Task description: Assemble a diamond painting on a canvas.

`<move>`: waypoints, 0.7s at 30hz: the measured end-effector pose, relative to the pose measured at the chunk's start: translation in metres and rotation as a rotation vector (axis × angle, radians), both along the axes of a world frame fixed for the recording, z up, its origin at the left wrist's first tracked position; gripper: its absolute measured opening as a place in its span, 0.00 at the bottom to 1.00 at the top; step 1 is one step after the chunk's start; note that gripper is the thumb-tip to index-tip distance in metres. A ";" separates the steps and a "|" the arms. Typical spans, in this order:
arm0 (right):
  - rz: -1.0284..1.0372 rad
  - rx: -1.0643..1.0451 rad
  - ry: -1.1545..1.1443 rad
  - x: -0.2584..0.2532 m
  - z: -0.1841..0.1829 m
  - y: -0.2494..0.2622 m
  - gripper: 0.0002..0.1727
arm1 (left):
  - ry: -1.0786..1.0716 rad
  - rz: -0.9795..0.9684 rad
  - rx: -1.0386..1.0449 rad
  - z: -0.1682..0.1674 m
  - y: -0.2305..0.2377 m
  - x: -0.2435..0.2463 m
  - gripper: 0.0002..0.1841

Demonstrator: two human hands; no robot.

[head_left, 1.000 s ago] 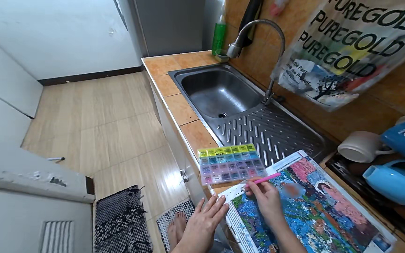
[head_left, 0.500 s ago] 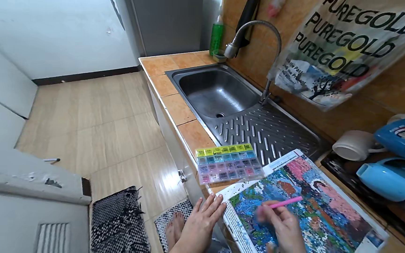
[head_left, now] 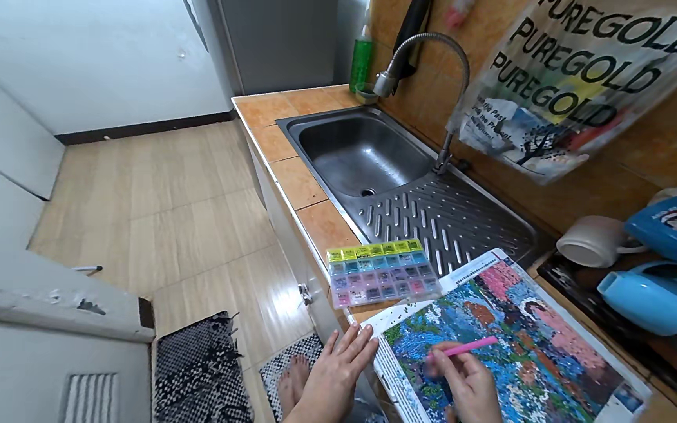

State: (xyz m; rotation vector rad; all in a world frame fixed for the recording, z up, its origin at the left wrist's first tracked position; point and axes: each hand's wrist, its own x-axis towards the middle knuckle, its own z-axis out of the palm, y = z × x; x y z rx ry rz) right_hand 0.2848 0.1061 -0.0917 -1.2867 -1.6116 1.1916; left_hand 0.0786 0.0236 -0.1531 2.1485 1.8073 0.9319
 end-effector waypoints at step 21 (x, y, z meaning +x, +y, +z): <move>-0.003 0.033 -0.020 0.000 -0.006 0.000 0.09 | -0.004 0.002 -0.009 0.000 0.000 0.000 0.35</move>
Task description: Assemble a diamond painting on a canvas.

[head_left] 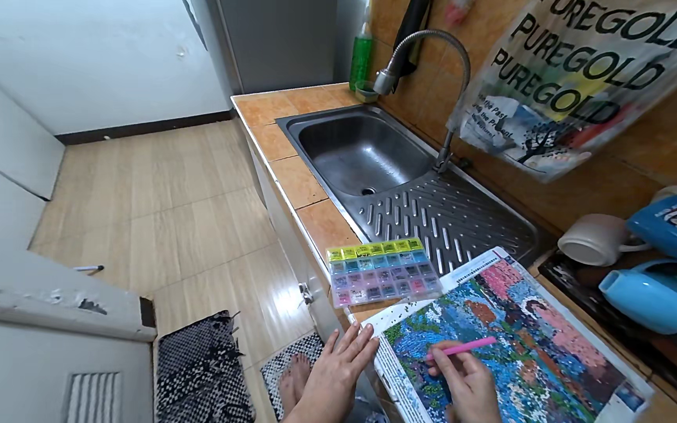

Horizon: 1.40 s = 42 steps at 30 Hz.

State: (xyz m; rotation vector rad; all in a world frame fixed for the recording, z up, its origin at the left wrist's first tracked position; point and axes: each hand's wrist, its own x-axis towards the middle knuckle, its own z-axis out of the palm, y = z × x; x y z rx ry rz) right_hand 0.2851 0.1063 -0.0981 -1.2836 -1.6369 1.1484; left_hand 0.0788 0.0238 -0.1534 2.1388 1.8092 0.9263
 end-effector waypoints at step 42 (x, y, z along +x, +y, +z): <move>-0.051 0.118 0.017 -0.033 -0.001 0.042 0.09 | 0.014 -0.002 0.000 0.002 0.001 0.000 0.36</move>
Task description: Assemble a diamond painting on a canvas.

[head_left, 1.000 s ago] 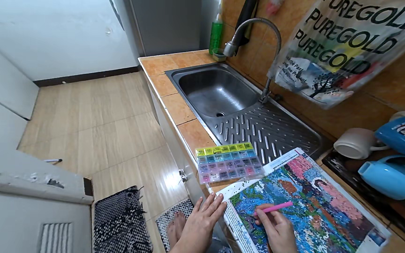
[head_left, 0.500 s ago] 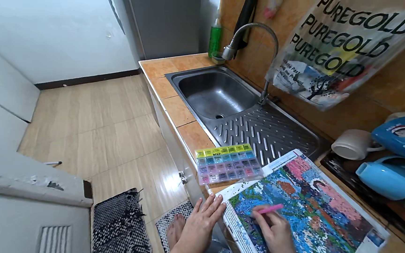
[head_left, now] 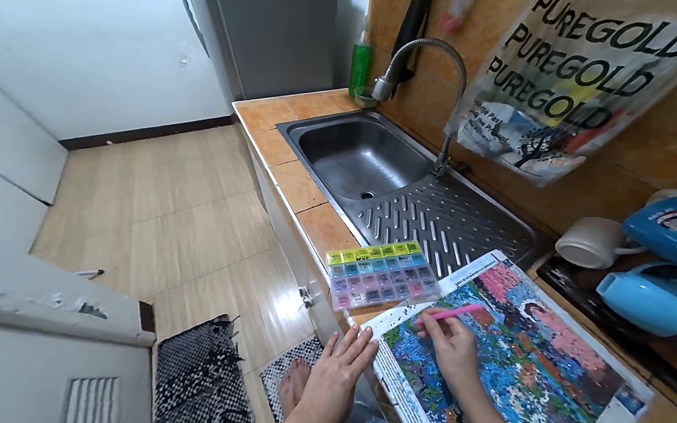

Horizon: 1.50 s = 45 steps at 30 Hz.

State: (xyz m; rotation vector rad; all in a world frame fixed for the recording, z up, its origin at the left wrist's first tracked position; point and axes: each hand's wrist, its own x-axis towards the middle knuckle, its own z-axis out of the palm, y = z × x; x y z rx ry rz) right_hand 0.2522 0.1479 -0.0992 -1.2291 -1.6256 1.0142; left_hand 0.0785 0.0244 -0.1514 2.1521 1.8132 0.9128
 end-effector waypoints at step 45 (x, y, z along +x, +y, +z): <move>0.017 0.081 -0.110 -0.013 -0.011 0.016 0.10 | 0.013 0.009 0.015 -0.002 0.000 0.001 0.35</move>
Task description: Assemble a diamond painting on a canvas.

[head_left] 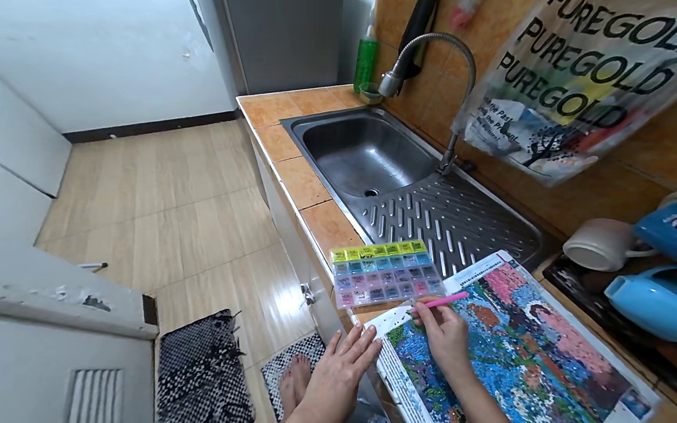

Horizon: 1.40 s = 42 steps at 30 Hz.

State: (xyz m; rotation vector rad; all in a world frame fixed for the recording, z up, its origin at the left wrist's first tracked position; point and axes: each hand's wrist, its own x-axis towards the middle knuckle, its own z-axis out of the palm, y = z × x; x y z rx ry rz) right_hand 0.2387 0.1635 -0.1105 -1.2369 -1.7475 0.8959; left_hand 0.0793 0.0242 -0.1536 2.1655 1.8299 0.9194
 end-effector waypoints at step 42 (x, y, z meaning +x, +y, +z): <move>-0.048 -0.411 0.252 0.049 0.026 -0.045 0.06 | -0.020 -0.017 -0.001 -0.002 0.000 -0.002 0.36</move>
